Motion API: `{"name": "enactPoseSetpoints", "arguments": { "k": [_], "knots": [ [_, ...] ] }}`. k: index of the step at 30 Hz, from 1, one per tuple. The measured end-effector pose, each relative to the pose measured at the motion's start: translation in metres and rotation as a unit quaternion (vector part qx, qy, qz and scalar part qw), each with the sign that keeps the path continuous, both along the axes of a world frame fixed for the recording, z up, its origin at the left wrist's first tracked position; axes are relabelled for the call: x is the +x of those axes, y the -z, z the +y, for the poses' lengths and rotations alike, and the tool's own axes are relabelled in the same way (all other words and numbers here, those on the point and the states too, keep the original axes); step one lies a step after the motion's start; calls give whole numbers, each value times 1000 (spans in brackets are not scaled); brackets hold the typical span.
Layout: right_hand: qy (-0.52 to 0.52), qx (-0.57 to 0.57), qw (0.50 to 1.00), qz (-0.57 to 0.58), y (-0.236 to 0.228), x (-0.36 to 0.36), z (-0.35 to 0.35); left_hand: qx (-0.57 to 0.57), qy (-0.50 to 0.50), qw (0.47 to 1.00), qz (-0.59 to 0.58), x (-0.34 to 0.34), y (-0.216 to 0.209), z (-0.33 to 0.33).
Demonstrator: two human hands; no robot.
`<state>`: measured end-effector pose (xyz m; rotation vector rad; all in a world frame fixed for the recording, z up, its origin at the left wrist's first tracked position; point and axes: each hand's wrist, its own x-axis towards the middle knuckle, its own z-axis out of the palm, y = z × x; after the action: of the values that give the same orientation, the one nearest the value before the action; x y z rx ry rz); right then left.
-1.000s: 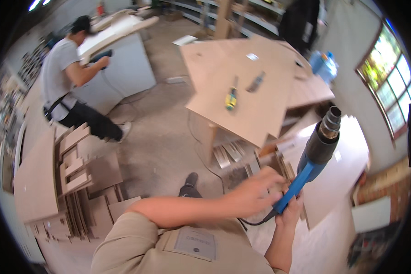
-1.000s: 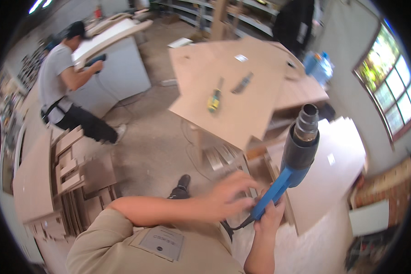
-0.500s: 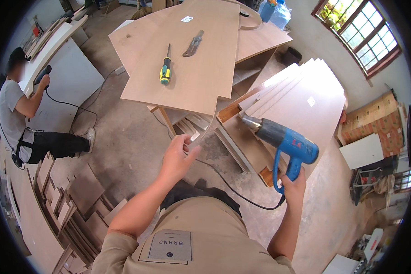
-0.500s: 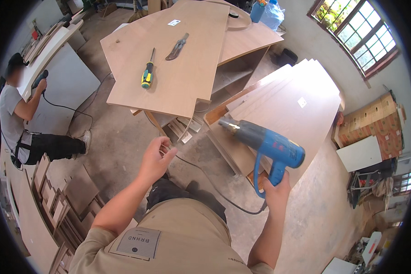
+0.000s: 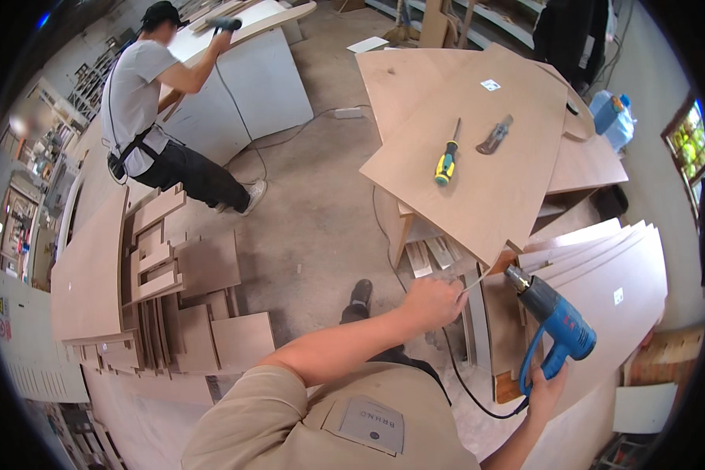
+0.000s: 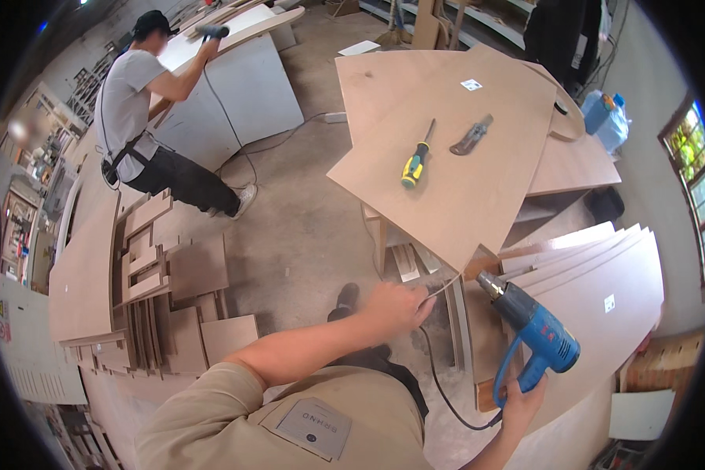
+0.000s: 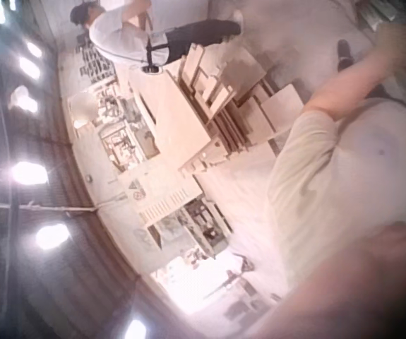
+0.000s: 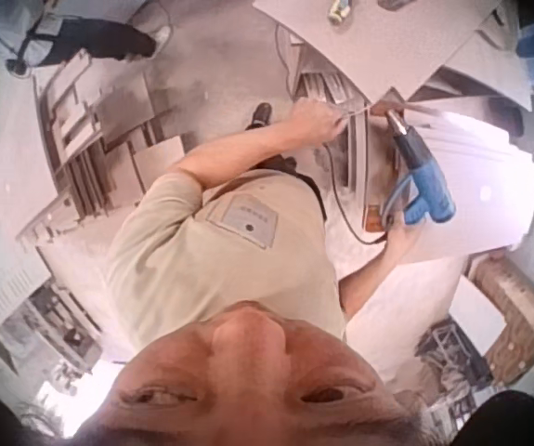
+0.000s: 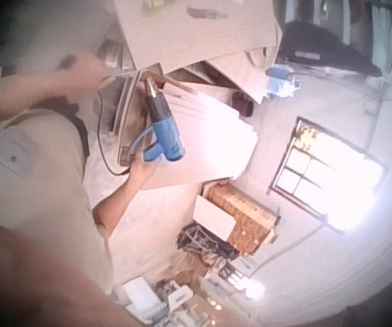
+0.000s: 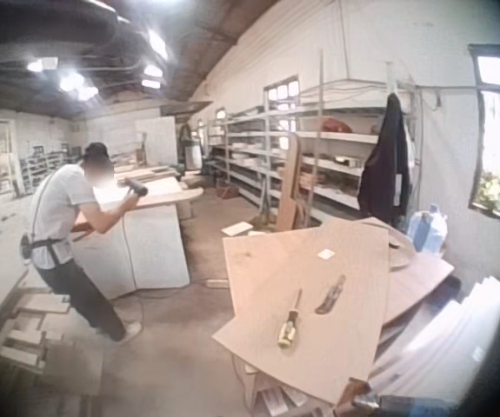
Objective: The person applies edge banding to a wooden panel. They use a heat gun to warm the edge, then press the banding strip along the edge and trim the excess with a utility knife. The process is repeated on multiple edges of the panel.
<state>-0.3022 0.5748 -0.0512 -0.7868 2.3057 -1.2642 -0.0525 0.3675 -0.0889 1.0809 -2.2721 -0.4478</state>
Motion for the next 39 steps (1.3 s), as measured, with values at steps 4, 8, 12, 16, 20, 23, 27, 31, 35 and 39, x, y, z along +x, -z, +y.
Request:
{"name": "enactPoseSetpoints", "arguments": {
  "k": [4, 8, 12, 16, 20, 23, 27, 31, 35, 39],
  "knots": [
    [9, 8, 1000, -4, -4, -2, -5, 11, 7, 1000, -24, -4, 4, -2],
    [9, -5, 999, -33, -3, -6, -4, 10, 2, 999, -44, -5, 1, 2],
    [-27, 22, 998, 56, -2, -11, 0, 56, 22, 996, -58, -4, -2, 6],
    [12, 88, 995, -35, -9, -17, 2, 44, -4, 997, -62, -6, -1, 3],
    [4, 109, 994, 13, -14, -15, -3, -25, -17, 999, -14, -8, 0, 1],
    [12, 110, 994, 23, -16, -12, -6, -12, -13, 999, -31, -7, 0, -1],
    [1, 106, 994, 33, -16, -11, -6, -27, -11, 999, -30, -7, 1, -1],
    [-1, 109, 993, 34, -16, -10, -6, -30, -10, 999, -19, -8, 1, 0],
    [-4, 112, 993, 49, -18, -9, -7, -26, -7, 1000, -14, -9, 0, 1],
    [-3, 115, 993, 25, -17, -10, -9, -27, -9, 999, -16, -10, 0, 3]
  ]
}}
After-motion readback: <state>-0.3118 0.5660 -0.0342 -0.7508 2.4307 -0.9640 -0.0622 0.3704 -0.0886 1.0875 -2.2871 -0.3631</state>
